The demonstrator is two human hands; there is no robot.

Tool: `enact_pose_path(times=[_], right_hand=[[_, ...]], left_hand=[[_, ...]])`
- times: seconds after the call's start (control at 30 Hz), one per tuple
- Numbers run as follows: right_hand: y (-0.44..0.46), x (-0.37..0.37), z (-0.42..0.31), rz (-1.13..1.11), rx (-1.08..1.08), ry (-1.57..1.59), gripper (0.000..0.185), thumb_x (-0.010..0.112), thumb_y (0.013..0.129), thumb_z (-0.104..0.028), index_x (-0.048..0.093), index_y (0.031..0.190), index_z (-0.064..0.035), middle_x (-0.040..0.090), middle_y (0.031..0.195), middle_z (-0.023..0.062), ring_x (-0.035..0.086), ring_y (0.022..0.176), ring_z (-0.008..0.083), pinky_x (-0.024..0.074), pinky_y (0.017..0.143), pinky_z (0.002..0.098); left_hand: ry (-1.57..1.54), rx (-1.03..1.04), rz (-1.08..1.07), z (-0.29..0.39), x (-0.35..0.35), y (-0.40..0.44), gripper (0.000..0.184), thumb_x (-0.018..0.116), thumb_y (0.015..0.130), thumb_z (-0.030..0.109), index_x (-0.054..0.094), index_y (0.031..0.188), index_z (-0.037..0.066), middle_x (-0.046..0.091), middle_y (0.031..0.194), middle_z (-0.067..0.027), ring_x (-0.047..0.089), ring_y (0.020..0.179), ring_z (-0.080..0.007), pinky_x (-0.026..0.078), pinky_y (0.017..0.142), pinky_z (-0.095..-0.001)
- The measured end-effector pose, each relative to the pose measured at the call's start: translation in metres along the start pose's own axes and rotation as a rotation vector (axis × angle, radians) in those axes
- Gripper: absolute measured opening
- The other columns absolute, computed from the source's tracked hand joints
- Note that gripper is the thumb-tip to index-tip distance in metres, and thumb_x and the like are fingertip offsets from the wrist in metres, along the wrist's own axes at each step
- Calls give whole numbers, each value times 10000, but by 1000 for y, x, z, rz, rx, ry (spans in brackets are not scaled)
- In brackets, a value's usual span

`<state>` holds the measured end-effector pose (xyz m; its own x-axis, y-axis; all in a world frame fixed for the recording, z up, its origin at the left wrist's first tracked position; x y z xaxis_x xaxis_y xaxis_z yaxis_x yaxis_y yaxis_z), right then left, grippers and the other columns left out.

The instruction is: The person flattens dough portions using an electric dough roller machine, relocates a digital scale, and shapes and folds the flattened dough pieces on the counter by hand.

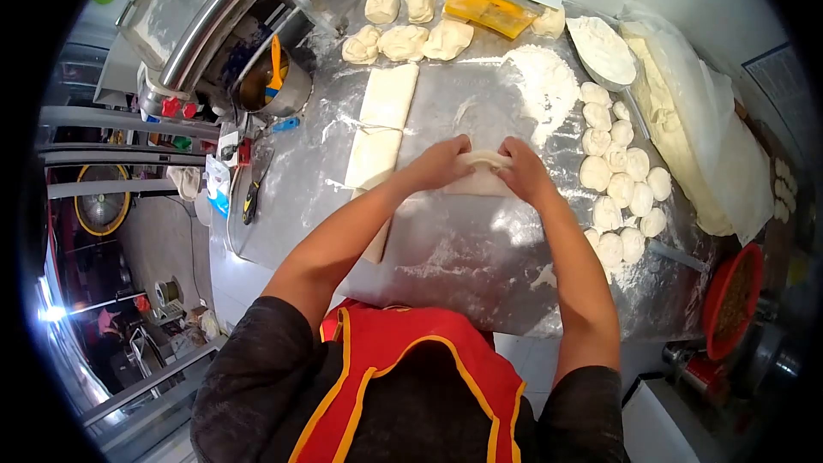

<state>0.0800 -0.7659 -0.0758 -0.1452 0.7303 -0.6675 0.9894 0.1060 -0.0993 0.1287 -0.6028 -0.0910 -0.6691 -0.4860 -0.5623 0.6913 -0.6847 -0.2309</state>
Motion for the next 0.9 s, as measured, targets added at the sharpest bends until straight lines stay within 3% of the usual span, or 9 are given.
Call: enact_pose_path(times=[0.1, 0.23, 0.3, 0.4, 0.47, 0.53, 0.63, 0.7, 0.9], right_hand=[[-30, -10, -17, -21, 223, 184, 265, 695, 729, -121, 465, 825, -30, 535, 787, 136, 506, 708, 287, 409, 642, 353], [-71, -14, -23, -58, 228, 128, 250, 689, 753, -94, 477, 871, -35, 502, 742, 56, 469, 710, 127, 403, 625, 288], [-99, 6, 2, -143, 237, 318, 261, 715, 723, -108, 514, 870, -28, 521, 718, 106, 508, 685, 210, 431, 654, 320], [-125, 27, 7, -378, 238, 124, 251, 708, 718, -99, 534, 884, -28, 594, 793, 150, 577, 748, 255, 453, 671, 345], [-110, 17, -16, -347, 257, -71, 246, 696, 719, -94, 542, 898, -26, 609, 820, 165, 592, 759, 307, 462, 667, 375], [-86, 7, -44, -259, 235, -213, 256, 672, 728, -103, 544, 935, -19, 615, 836, 181, 593, 769, 378, 470, 666, 422], [-29, 15, -59, 22, 169, 27, 329, 649, 768, -131, 534, 1051, -8, 628, 900, 194, 625, 803, 308, 492, 701, 364], [13, 44, -55, 64, 166, 300, 387, 635, 789, -129, 517, 1128, 16, 627, 983, 188, 630, 838, 257, 499, 735, 330], [127, 132, -53, 196, 494, 935, 415, 639, 785, -90, 496, 1130, 90, 612, 972, 154, 622, 810, 244, 511, 700, 332]], left_hand=[[-119, -103, -68, 22, -4, -26, 332, 653, 789, 233, 454, 944, 17, 586, 854, -244, 577, 799, -395, 444, 690, -427], [-184, -43, -167, 28, 21, -46, 351, 650, 799, 251, 451, 965, 15, 599, 858, -232, 593, 811, -375, 449, 686, -420], [-273, -24, -206, 21, 51, -64, 352, 654, 795, 256, 481, 979, 11, 604, 857, -220, 596, 839, -358, 451, 697, -423], [-183, -84, -275, 6, 80, -85, 315, 652, 780, 253, 544, 975, 30, 618, 860, -190, 596, 868, -347, 454, 725, -435], [-24, -125, -320, 0, 76, -90, 284, 636, 781, 251, 567, 966, 46, 625, 866, -175, 600, 871, -341, 455, 736, -439], [67, -141, -52, -15, 34, -78, 245, 610, 790, 251, 586, 952, 68, 632, 868, -159, 603, 866, -332, 457, 743, -439], [-50, -149, 629, -53, -60, -68, 290, 568, 829, 302, 547, 902, 22, 583, 805, -191, 576, 791, -365, 442, 702, -433], [106, -86, 889, -79, -115, -66, 295, 599, 807, 272, 550, 922, 3, 589, 811, -190, 579, 787, -353, 447, 711, -413], [-134, -501, 611, -142, -155, -24, 351, 649, 766, 292, 587, 883, -33, 617, 943, -223, 588, 911, -371, 458, 785, -427]])
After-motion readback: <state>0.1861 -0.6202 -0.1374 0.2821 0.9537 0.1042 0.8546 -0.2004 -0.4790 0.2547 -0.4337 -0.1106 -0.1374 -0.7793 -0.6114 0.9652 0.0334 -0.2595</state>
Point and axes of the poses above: each hand's wrist, its own y-axis towards the middle knuckle, its own x-axis out of the palm, z = x × y, the point moved 5 cm from there along y, towards the middle knuckle
